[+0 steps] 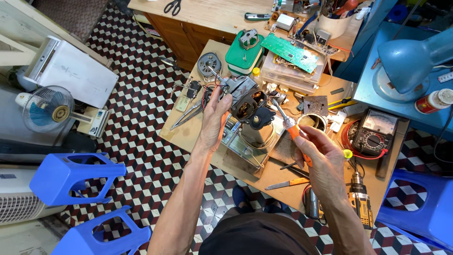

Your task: The person uses a cordless drill to rotate the shaft of a disassembled motor or fan component, then switches to a screwdriver to adjust internal parts. The person repeatedly rotates the component by hand and with tools while working at a cluttered workbench.

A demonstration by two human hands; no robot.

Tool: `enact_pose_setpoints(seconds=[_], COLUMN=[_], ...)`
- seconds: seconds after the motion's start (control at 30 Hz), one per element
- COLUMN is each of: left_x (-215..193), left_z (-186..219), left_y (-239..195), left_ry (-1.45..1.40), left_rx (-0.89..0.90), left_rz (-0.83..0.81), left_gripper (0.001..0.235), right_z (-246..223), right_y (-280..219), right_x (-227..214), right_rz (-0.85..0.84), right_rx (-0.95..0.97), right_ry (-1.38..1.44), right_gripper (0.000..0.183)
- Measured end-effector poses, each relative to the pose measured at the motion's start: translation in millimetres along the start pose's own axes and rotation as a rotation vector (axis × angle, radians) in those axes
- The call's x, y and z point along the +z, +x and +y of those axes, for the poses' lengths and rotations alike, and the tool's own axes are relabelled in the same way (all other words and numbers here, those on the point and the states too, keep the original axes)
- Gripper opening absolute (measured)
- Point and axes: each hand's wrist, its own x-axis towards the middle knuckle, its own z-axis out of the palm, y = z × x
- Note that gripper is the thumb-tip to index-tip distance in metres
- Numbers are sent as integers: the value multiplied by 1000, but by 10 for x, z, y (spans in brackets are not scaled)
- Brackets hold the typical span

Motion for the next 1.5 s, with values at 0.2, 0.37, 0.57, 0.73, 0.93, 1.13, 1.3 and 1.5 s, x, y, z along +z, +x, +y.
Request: enact_pose_setpoints(seconds=[0.2, 0.37, 0.57, 0.73, 0.93, 1.13, 1.3, 1.5], left_x=[-12, -23, -109, -140, -81, 5, 15, -1], left_z=[-22, -43, -95, -136, -116, -58, -62, -80], left_y=[-10, -16, -18, 28, 8, 5, -3, 22], left_ry=[20, -4, -10, 22, -53, -41, -35, -18], left_rx=[22, 47, 37, -30, 80, 85, 100, 83], left_rz=[8, -22, -42, 44, -9, -6, -5, -6], left_gripper=[98, 97, 102, 107, 102, 96, 93, 90], right_z=[-35, -39, -166, -139, 16, -95, -84, -206], right_y=[-32, -1, 172, 183, 27, 119, 38, 18], right_x=[-10, -47, -73, -68, -112, -208, -67, -152], right_rz=[-45, 10, 60, -34, -52, 81, -243, -119], right_rx=[48, 60, -2, -16, 37, -111, 66, 18], right_ry=[-317, -109, 358, -171, -427, -258, -395, -400], right_gripper=[44, 45, 28, 34, 31, 26, 27, 32])
